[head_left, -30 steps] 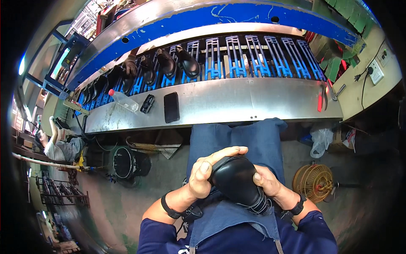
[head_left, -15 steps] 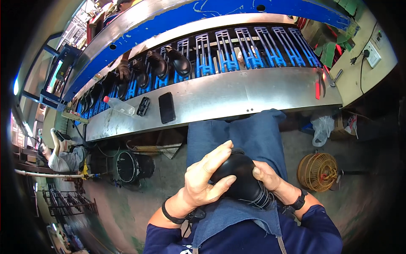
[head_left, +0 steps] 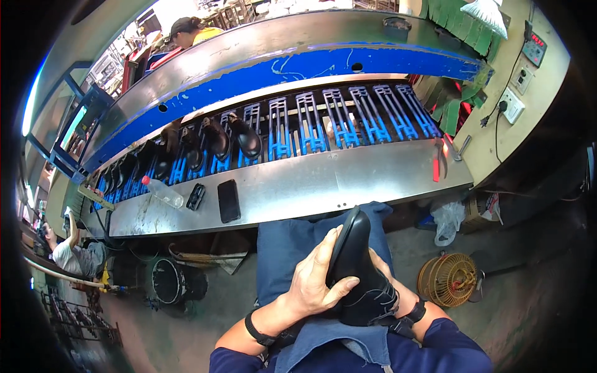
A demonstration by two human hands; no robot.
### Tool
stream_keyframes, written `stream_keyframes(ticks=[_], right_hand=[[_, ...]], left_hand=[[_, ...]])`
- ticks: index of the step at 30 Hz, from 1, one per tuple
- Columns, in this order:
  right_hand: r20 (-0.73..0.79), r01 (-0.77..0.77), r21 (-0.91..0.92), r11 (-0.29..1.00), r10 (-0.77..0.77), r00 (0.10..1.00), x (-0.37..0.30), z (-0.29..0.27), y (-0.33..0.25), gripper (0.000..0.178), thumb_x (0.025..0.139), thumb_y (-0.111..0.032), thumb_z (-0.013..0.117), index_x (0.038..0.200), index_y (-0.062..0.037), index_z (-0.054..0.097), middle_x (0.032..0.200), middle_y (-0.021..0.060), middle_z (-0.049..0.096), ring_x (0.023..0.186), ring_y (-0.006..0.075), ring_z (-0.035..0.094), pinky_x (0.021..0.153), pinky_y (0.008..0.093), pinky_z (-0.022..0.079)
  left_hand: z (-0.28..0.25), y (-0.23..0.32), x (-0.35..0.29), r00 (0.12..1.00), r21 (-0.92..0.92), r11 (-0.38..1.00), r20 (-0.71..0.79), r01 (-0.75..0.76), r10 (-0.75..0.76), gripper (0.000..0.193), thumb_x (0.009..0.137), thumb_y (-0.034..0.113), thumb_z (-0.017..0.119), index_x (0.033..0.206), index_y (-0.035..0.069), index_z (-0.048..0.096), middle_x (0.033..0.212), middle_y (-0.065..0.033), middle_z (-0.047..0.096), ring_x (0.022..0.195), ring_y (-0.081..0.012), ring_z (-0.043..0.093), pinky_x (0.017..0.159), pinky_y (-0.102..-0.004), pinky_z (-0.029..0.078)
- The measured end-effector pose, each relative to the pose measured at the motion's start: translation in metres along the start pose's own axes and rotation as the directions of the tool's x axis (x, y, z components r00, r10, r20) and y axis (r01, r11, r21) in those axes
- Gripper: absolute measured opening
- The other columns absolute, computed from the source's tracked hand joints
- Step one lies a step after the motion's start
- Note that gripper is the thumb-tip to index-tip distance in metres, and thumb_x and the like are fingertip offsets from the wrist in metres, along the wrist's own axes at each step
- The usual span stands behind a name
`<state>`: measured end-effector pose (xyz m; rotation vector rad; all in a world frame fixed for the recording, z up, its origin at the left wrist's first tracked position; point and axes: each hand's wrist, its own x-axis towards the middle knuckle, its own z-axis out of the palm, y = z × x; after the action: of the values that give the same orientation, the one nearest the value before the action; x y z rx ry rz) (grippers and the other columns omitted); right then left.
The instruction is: Inspecting and finishing shoes on an assembly line by checking the soles and uppers.
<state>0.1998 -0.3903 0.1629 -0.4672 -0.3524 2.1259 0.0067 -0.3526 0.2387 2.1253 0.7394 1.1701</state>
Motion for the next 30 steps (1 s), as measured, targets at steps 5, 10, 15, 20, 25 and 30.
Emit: stream_keyframes(ticks=[5,10,15,20,25,30], right_hand=[[0.007,0.187,-0.448,0.874,-0.206,0.979,0.000,0.009,0.002,0.067,0.105,-0.059,0.044,0.143,-0.0041,0.053,0.123,0.0222,0.068,0.099,0.0382,0.072,0.083,0.0503,0.063],[0.233,-0.082,0.407,0.910,-0.016,0.972,0.010,0.001,0.008,0.069,0.103,-0.061,0.044,0.141,-0.0031,0.054,0.119,0.0245,0.069,0.094,0.0447,0.072,0.080,0.0559,0.063],[0.173,-0.060,0.401,0.914,-0.011,0.985,0.011,-0.007,0.011,0.066,0.105,-0.057,0.044,0.140,-0.0013,0.055,0.124,0.0221,0.068,0.101,0.0403,0.072,0.084,0.0522,0.063],[-0.086,0.073,0.098,0.992,-0.065,0.994,0.013,0.010,0.009,0.057,0.110,-0.048,0.040,0.140,-0.0019,0.055,0.125,0.0173,0.068,0.111,0.0259,0.069,0.095,0.0391,0.059],[-0.045,0.165,-0.878,0.449,-0.421,0.906,0.016,0.051,0.004,0.054,0.107,-0.046,0.048,0.126,0.0044,0.057,0.112,0.0185,0.069,0.102,0.0273,0.068,0.088,0.0370,0.053],[0.226,0.218,-0.974,-0.065,-0.366,0.903,0.030,0.070,-0.021,0.027,0.093,-0.025,0.072,0.095,0.0004,0.064,0.062,0.0110,0.065,0.054,0.0253,0.067,0.054,0.0363,0.053]], left_hand=[[-0.014,-0.003,0.016,0.994,0.105,0.992,0.092,-0.063,0.054,0.088,0.080,0.027,0.087,0.148,-0.008,0.043,0.136,-0.0314,0.059,0.118,-0.0445,0.065,0.099,-0.0439,0.055],[-0.019,-0.010,0.024,0.987,0.101,0.990,0.133,-0.101,0.088,0.088,0.078,0.026,0.088,0.148,-0.006,0.044,0.134,-0.0303,0.061,0.117,-0.0424,0.066,0.099,-0.0434,0.055],[-0.021,-0.009,0.021,0.984,0.102,0.995,0.177,-0.023,0.005,0.091,0.077,0.028,0.089,0.148,-0.007,0.043,0.135,-0.0304,0.061,0.117,-0.0409,0.067,0.100,-0.0416,0.055],[-0.006,0.007,0.010,0.977,-0.044,0.976,0.024,0.213,-0.212,0.099,0.078,0.028,0.090,0.153,-0.006,0.035,0.137,-0.0290,0.059,0.120,-0.0368,0.067,0.101,-0.0406,0.054],[-0.020,-0.026,0.008,0.820,-0.700,0.636,-0.126,0.325,-0.558,0.059,0.086,0.019,0.080,0.132,0.000,0.048,0.121,-0.0123,0.064,0.107,-0.0188,0.064,0.098,-0.0363,0.052],[-0.051,-0.067,-0.026,0.799,-0.936,0.192,0.130,0.294,-0.587,0.060,0.090,0.036,0.072,0.132,-0.004,0.054,0.115,-0.0185,0.069,0.100,-0.0268,0.072,0.090,-0.0396,0.060]])
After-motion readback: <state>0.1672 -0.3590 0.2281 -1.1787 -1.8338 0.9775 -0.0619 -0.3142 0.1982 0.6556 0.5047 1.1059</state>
